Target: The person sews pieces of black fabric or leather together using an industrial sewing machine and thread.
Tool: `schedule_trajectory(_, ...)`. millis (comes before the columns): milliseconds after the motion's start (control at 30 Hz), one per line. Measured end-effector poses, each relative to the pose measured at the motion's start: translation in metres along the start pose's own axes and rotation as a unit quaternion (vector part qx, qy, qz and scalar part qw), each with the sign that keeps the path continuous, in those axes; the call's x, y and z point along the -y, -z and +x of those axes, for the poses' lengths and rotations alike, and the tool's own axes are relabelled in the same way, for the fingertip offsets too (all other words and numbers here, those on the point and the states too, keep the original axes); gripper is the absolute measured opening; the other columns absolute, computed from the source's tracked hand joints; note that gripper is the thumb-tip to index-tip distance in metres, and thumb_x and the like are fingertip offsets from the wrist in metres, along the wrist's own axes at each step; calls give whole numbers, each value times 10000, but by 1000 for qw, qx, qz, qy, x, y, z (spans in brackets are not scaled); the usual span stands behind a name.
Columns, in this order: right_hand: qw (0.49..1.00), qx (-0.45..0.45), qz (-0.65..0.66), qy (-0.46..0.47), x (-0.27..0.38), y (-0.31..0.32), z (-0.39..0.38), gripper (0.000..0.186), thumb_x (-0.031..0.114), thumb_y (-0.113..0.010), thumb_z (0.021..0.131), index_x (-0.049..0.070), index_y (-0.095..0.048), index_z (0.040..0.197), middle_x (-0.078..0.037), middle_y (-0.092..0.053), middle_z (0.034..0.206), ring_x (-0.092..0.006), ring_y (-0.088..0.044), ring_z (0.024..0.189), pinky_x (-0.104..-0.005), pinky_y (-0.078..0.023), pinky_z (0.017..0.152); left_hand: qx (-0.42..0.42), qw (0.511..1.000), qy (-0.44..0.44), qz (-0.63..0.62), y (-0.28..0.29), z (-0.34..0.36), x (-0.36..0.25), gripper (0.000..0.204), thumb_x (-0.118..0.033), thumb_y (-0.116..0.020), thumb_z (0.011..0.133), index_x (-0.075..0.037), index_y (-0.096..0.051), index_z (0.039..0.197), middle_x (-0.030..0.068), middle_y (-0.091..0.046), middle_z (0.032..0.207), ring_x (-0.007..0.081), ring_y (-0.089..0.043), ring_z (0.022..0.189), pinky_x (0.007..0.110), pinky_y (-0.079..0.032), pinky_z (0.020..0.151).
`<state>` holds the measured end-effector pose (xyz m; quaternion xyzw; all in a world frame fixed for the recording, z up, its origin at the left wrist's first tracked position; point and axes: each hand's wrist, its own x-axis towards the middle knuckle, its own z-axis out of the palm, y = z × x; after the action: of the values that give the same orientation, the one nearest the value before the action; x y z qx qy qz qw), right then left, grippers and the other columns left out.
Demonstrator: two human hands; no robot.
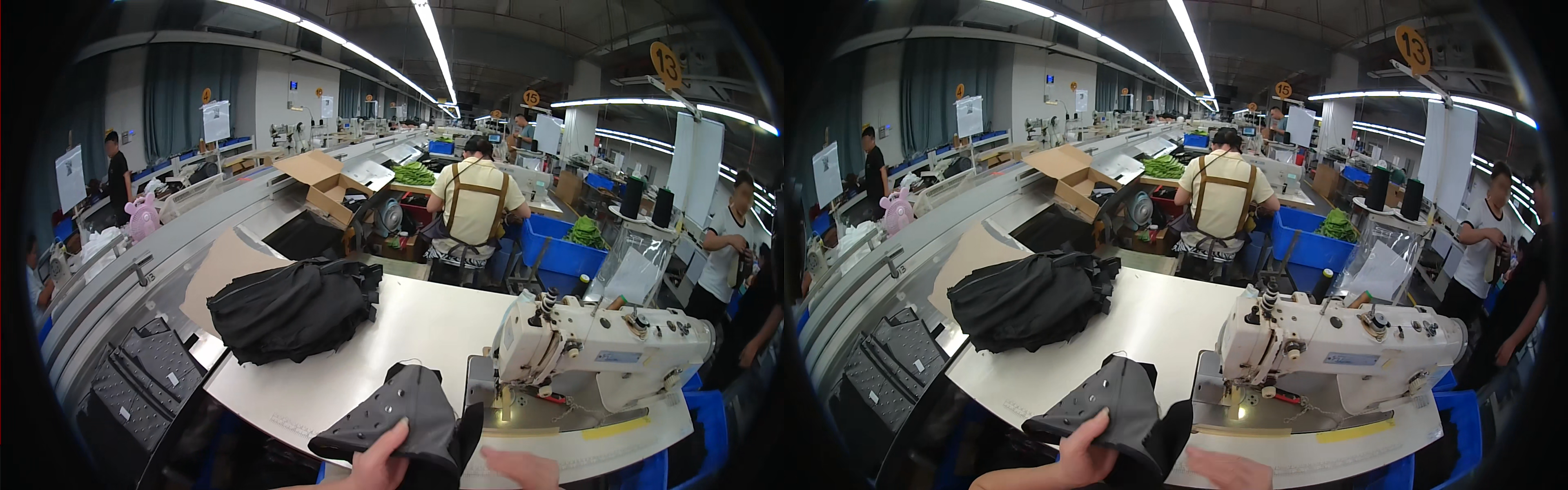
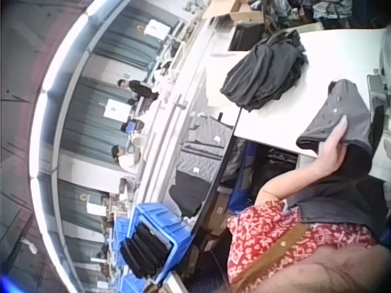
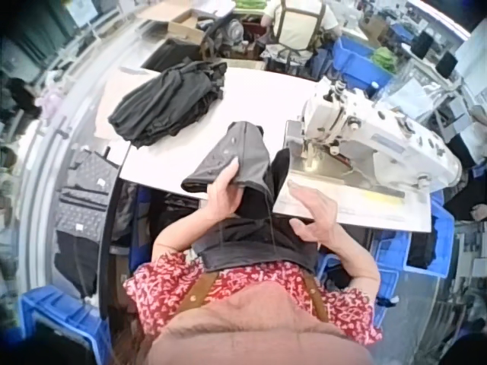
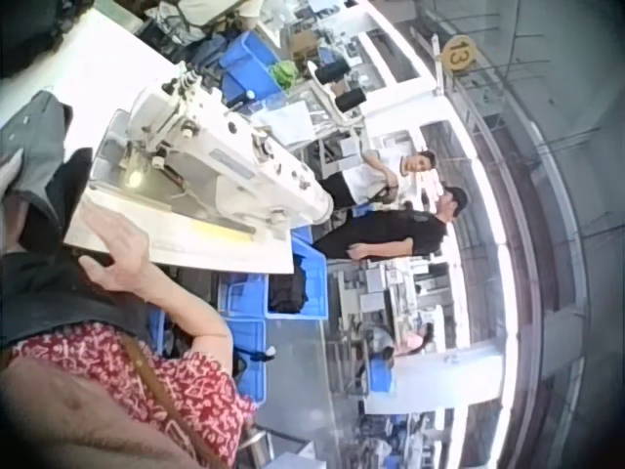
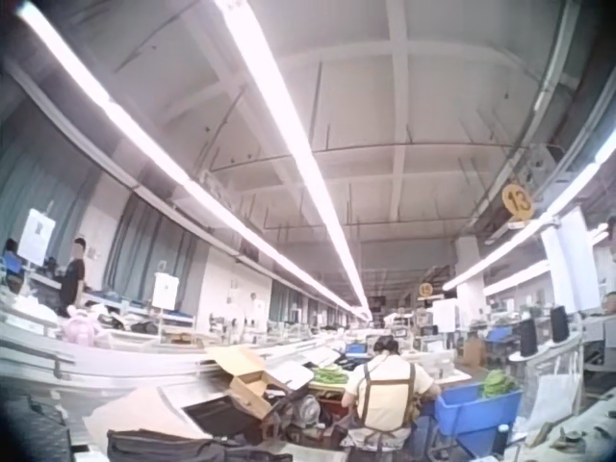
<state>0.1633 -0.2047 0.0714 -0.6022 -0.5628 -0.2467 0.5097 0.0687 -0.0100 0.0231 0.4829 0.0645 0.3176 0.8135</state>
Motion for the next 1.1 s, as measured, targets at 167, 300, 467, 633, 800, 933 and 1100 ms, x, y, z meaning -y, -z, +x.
schedule_trajectory(167, 905, 165, 232, -315, -33, 36, 10, 959, 258, -790, 833, -2, -184, 1529, -175, -328, 1549, -263, -340, 1425, -419, -220, 1189, 159, 965, 181, 104, -15, -30, 24, 394, -135, -593, 978, -11, -545, 1349, 124, -602, 1322, 262, -546, 1240, 368, -415, 1064)
schedule_trajectory(300, 733, 257, 363, -514, -45, 36, -15, 823, 343, -735, 896, 6, -289, 1501, -127, -475, 1431, -195, -455, 1316, -367, -334, 1121, 219, 944, 244, -19, -7, -38, 48, 418, -165, -544, 1006, -5, -495, 1389, 110, -554, 1379, 232, -513, 1274, 368, -380, 1101)
schedule_trajectory(467, 759, 240, 401, -453, -42, 14, -25, 458, 280, -614, 994, -1, -523, 1343, -48, -651, 1152, -117, -574, 1027, -266, -459, 907, 176, 955, 235, 37, -5, -38, 24, 404, -183, -576, 994, -9, -529, 1356, 104, -595, 1312, 201, -554, 1199, 346, -433, 1035)
schedule_trajectory(633, 844, 277, 139, -438, -13, 39, 4, 295, 198, -605, 996, -9, -637, 1204, -65, -714, 1042, -97, -618, 932, -231, -479, 834, 314, 910, 212, 171, -28, -30, -88, 282, -170, -598, 985, 50, -673, 1145, 111, -712, 1109, 163, -638, 1042, 301, -487, 924)
schedule_trajectory(800, 866, 273, 183, -378, 21, 40, 25, 262, 166, -659, 947, 17, -659, 1162, -75, -637, 814, -111, -566, 717, -258, -464, 685, 155, 937, -170, 262, -29, -32, -141, 778, -512, -740, 823, 22, -527, 1346, 258, -605, 1269, 272, -587, 1193, 425, -371, 1083)
schedule_trajectory(933, 791, 336, 299, -414, 28, 24, 18, 177, 174, -678, 940, 3, -686, 988, -63, -581, 653, -115, -514, 606, -272, -437, 592, 311, 834, 149, 431, -19, -25, -111, 655, -262, -740, 893, -44, -443, 1435, 75, -647, 1125, 140, -598, 1002, 254, -458, 867)
schedule_trajectory(1100, 700, 455, 247, -492, 2, 31, -11, 501, 351, -656, 968, 6, -451, 669, 51, -353, 638, -58, -333, 626, -268, -346, 562, 326, 846, 215, 363, -6, -29, -65, 324, -208, -693, 942, -25, -643, 1204, 3, -642, 838, 32, -521, 755, 208, -440, 680)
